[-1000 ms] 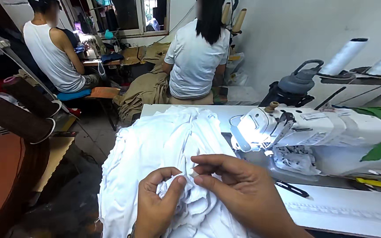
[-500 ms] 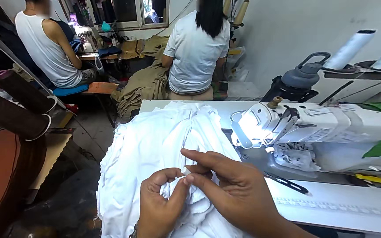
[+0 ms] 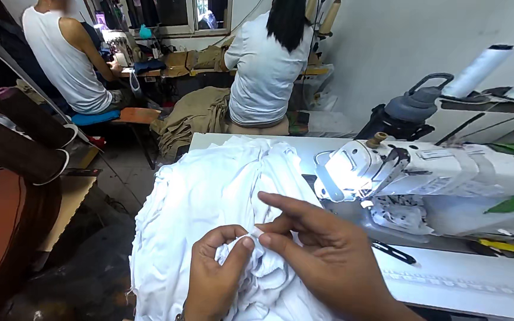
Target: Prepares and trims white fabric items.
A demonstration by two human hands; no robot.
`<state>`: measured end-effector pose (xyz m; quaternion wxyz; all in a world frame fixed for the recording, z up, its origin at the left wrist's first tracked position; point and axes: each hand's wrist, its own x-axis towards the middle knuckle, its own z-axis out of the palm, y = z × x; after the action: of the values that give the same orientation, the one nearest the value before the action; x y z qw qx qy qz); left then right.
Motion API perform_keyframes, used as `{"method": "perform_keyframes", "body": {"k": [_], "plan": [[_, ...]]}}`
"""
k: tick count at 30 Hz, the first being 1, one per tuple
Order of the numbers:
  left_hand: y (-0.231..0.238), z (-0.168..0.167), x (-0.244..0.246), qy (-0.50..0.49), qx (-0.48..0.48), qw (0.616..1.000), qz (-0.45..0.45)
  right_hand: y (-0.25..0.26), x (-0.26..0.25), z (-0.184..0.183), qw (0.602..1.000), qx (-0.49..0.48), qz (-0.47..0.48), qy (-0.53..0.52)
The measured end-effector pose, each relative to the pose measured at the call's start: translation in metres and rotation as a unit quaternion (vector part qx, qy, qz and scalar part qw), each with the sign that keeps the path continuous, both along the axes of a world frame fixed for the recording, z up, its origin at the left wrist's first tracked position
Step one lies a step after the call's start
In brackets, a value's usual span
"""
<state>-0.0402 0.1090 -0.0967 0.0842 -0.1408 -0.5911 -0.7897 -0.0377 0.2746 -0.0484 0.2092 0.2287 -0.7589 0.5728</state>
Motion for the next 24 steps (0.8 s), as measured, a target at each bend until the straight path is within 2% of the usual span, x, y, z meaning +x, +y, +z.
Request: {"method": "perform_keyframes", "body": {"k": [5,13,20,24], "plan": [[0.003,0.000,0.002,0.021,-0.007,1.000,0.020,-0.010,-0.004,-0.003,1.000,0.007,-0.013,0.011],[0.000,0.002,0.001,-0.030,0.004,0.999,0.022,-0.002,-0.002,-0.001,0.999,-0.030,-0.004,0.024],[0.009,0.001,0.005,0.034,-0.017,0.999,0.032,-0.015,-0.007,-0.001,0.999,-0.001,-0.001,0.034],[0.006,0.002,0.003,0.003,-0.011,1.000,0.017,-0.010,-0.011,0.011,0.998,-0.067,0.022,-0.005]]}}
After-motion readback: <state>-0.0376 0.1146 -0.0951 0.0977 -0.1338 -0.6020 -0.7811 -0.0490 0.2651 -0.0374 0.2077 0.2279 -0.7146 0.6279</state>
